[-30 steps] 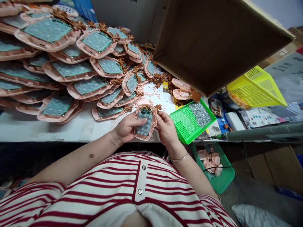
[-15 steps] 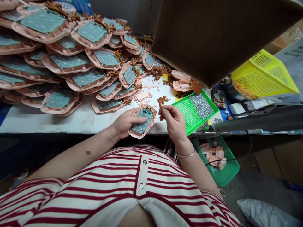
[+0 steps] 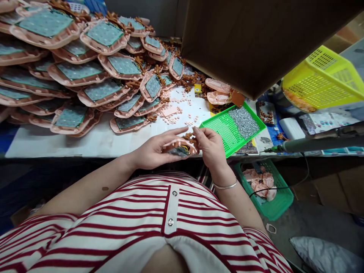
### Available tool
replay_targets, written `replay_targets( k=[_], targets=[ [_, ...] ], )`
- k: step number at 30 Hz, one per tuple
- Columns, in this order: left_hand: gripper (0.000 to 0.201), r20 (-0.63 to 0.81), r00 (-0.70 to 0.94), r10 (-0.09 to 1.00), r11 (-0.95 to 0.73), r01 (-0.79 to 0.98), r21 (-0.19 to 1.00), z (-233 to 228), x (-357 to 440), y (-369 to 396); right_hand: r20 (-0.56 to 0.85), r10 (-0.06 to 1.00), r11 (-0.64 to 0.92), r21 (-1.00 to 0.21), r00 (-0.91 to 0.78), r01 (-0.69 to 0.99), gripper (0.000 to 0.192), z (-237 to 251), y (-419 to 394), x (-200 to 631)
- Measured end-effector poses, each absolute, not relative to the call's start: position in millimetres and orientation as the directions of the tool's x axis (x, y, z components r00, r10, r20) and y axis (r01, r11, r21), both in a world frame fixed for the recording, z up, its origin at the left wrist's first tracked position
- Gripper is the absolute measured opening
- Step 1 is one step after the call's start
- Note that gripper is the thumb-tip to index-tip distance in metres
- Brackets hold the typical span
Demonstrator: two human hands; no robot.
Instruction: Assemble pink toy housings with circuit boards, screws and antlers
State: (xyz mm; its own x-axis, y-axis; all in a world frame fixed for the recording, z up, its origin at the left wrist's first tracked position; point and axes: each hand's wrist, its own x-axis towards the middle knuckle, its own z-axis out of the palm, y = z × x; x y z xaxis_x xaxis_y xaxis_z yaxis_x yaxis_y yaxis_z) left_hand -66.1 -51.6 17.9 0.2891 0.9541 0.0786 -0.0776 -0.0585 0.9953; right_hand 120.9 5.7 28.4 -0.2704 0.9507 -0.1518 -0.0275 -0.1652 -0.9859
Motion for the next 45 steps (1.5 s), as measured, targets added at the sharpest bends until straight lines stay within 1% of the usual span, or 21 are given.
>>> replay_targets(
  k=[2, 3, 4, 6, 8, 9, 11, 12, 14, 18, 19, 20, 23, 25, 29, 35, 40, 45],
  targets=[
    [0.037, 0.113, 0.344, 0.932, -0.121, 0.002, 0.993, 21, -62, -53, -0.172, 0.945, -0.186, -0.982, -0.277, -0.026, 0.047, 29, 6, 117],
    [0.036, 0.103, 0.343, 0.934, -0.105, -0.012, 0.994, 22, -59, -54, -0.163, 0.948, -0.176, -0.984, -0.272, -0.024, 0.048, 29, 6, 115],
    [0.038, 0.076, 0.330, 0.941, -0.060, -0.059, 0.996, 23, -58, -55, -0.138, 0.958, -0.149, -0.989, -0.251, -0.024, 0.048, 29, 7, 114],
    [0.041, -0.005, 0.294, 0.956, 0.078, -0.236, 0.969, 24, -57, -56, -0.063, 0.981, -0.071, -0.997, -0.182, -0.033, 0.046, 28, 9, 115],
    [0.041, -0.081, 0.280, 0.957, 0.205, -0.449, 0.870, 25, -58, -56, -0.030, 0.986, -0.040, -0.998, -0.164, -0.055, 0.045, 25, 10, 117],
    [0.040, -0.107, 0.274, 0.956, 0.244, -0.535, 0.809, 24, -60, -56, -0.052, 0.978, -0.067, -0.996, -0.203, -0.067, 0.047, 23, 11, 118],
    [0.037, -0.152, 0.261, 0.953, 0.290, -0.645, 0.707, 24, -63, -55, -0.137, 0.934, -0.174, -0.981, -0.329, -0.085, 0.049, 19, 10, 119],
    [0.036, -0.172, 0.261, 0.950, 0.306, -0.673, 0.674, 23, -64, -55, -0.170, 0.915, -0.220, -0.970, -0.366, -0.099, 0.046, 17, 9, 119],
    [0.037, -0.202, 0.267, 0.942, 0.334, -0.697, 0.634, 23, -65, -56, -0.197, 0.902, -0.272, -0.950, -0.383, -0.152, 0.039, 12, 8, 117],
    [0.039, -0.233, 0.269, 0.935, 0.356, -0.711, 0.606, 22, -64, -56, -0.234, 0.861, -0.377, -0.889, -0.451, -0.259, 0.031, 9, 7, 112],
    [0.039, -0.239, 0.256, 0.937, 0.349, -0.711, 0.610, 22, -64, -56, -0.233, 0.864, -0.380, -0.882, -0.446, -0.277, 0.030, 10, 8, 112],
    [0.039, -0.243, 0.241, 0.940, 0.341, -0.705, 0.621, 22, -64, -55, -0.223, 0.884, -0.362, -0.883, -0.411, -0.299, 0.030, 10, 9, 112],
    [0.040, -0.266, 0.210, 0.941, 0.338, -0.653, 0.678, 21, -63, -50, -0.164, 0.958, -0.240, -0.908, -0.235, -0.343, 0.031, 14, 16, 116],
    [0.041, -0.298, 0.211, 0.931, 0.363, -0.604, 0.710, 20, -62, -47, -0.137, 0.970, -0.199, -0.923, -0.201, -0.329, 0.032, 16, 18, 118],
    [0.044, -0.339, 0.230, 0.912, 0.409, -0.551, 0.728, 16, -59, -45, -0.124, 0.964, -0.188, -0.943, -0.235, -0.275, 0.029, 17, 18, 116],
    [0.050, -0.371, 0.238, 0.898, 0.440, -0.490, 0.752, 14, -57, -43, -0.116, 0.971, -0.162, -0.963, -0.211, -0.214, 0.031, 12, 19, 115],
    [0.044, -0.366, 0.263, 0.893, 0.449, -0.458, 0.767, 11, -56, -42, -0.125, 0.961, -0.175, -0.966, -0.246, -0.190, 0.030, 10, 21, 116],
    [0.045, -0.430, 0.248, 0.868, 0.496, -0.431, 0.753, 13, -57, -40, -0.012, 0.972, -0.043, -0.991, -0.236, -0.126, 0.028, 8, 19, 115]
  ],
)
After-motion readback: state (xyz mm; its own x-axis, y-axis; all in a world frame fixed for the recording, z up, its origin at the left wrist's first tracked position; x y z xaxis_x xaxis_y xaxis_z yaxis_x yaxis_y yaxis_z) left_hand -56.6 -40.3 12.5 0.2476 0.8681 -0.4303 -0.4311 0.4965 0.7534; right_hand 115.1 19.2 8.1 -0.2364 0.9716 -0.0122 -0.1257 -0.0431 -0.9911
